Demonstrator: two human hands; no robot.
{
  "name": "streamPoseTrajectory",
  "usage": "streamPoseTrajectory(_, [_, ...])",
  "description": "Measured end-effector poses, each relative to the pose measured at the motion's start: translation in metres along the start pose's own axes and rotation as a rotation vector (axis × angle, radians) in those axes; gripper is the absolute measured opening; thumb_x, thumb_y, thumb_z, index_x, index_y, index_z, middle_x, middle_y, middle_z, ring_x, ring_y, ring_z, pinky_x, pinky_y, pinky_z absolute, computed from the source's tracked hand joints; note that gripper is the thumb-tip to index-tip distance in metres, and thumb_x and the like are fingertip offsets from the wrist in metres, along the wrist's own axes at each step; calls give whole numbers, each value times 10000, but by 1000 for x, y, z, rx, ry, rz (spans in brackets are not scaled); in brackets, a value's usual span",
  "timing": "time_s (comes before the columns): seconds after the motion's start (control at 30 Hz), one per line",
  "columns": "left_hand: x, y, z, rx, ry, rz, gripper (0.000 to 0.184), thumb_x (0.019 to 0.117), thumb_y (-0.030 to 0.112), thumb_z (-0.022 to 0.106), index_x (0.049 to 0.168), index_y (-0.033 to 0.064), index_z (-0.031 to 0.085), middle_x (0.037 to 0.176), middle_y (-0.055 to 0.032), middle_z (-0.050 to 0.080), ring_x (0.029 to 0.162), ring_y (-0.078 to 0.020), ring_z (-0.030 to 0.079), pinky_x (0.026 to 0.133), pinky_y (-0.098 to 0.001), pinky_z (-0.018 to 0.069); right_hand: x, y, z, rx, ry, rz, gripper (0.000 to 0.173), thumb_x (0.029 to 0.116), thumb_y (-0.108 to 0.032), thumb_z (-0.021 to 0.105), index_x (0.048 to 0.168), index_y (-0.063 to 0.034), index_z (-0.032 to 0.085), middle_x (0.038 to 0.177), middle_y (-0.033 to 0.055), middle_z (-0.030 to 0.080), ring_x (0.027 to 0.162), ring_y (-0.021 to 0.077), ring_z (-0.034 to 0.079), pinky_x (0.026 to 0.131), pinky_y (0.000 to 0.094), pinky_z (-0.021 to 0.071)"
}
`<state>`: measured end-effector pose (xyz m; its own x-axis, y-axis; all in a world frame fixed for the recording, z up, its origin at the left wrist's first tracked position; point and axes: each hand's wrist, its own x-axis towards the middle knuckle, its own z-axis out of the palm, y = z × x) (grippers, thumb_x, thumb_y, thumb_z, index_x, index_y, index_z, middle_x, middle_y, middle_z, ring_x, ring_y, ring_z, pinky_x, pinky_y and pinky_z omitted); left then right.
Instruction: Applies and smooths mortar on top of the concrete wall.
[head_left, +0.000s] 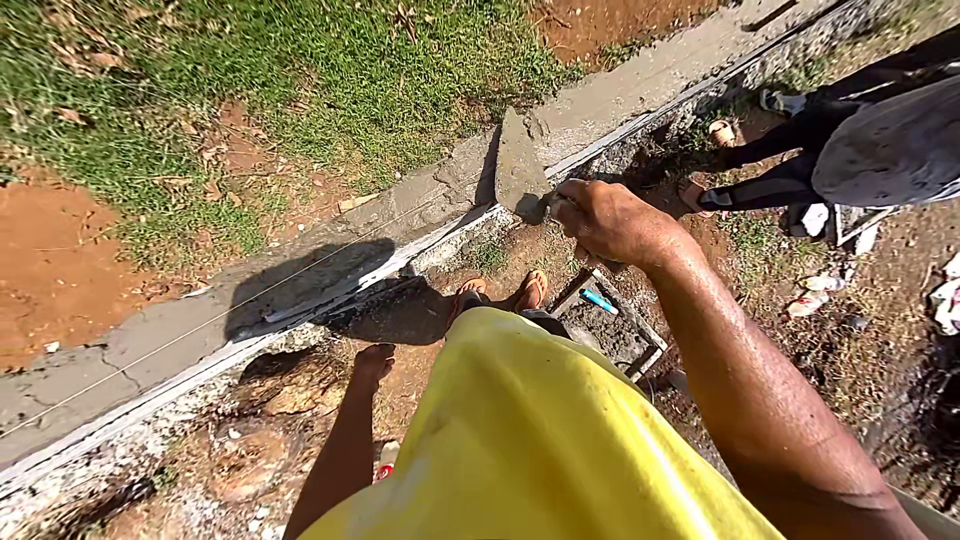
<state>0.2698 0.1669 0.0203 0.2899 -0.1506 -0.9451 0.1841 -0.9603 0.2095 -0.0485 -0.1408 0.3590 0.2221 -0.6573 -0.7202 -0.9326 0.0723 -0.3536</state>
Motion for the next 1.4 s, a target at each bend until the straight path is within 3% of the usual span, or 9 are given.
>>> streamPoseTrajectory(0.17, [-2,1,2,-25,-7,-8,314,1022,160,618,1295,8,588,1150,-157,648,881,-174,638,772,-327,536,-17,12,-3,-46,54,-67,331,1115,-312,469,1332,-110,614,809,101,680,568,220,673,561,452,608])
streamPoseTrajectory(0.27, [-4,-2,0,-31,-11,-10,316,1029,173,609,1300,12,586,1158,-157,643,877,-171,634,770,-326,533,-18,35,-21,-120,139,-73,345,1078,-292,558,1386,-156,636,853,127,705,637,269,677,634,537,585])
streamPoseTrajectory(0.47, [-5,-11,-5,-58,3,7,291,1021,153,606,1275,10,601,1107,-138,645,809,-147,622,714,-303,530,3,90,-70,-468,339,-157,404,1033,-292,635,1425,-198,623,1169,265,707,1024,547,668,817,788,466])
streamPoseTrajectory(0.6, [-9,-16,-7,-83,29,-6,309,1041,181,583,1303,17,592,1162,-147,641,873,-160,626,772,-325,529,19,94,-111,-626,361,-208,393,1050,-278,601,1437,-211,612,1223,278,684,1033,579,653,792,798,449])
streamPoseTrajectory(0.8, [-31,-26,4,-258,118,25,284,1037,169,586,1277,18,602,1106,-126,640,820,-141,617,727,-304,527,60,88,-156,-751,289,-381,355,1051,-253,612,1403,-221,642,1236,249,691,1053,551,662,825,792,459])
streamPoseTrajectory(1.03, [-76,-73,71,-413,177,-40,293,1038,185,585,1276,17,613,1144,-146,654,874,-170,632,768,-330,529,101,84,-185,-849,214,-546,335,1037,-271,639,1370,-258,660,1198,236,706,1022,558,663,786,794,460])
streamPoseTrajectory(1.13, [-90,-107,110,-452,185,-60,289,1040,163,575,1270,-8,607,1103,-146,658,815,-159,627,713,-314,533,114,81,-191,-868,196,-600,334,1033,-273,642,1366,-263,665,1178,245,707,1017,554,667,791,789,466])
streamPoseTrajectory(1.27, [-124,-132,160,-492,177,-110,345,1054,184,568,1332,-19,587,1262,-210,637,1030,-252,651,891,-414,539,124,80,-195,-884,177,-627,327,1035,-276,641,1361,-275,668,1126,260,717,1001,555,669,796,781,468])
streamPoseTrajectory(1.4, [-156,-136,199,-523,202,-165,325,1060,177,565,1324,-11,594,1239,-205,639,986,-230,637,857,-391,531,133,84,-202,-886,160,-608,324,1039,-288,636,1361,-285,663,1117,268,715,1021,558,664,812,782,465])
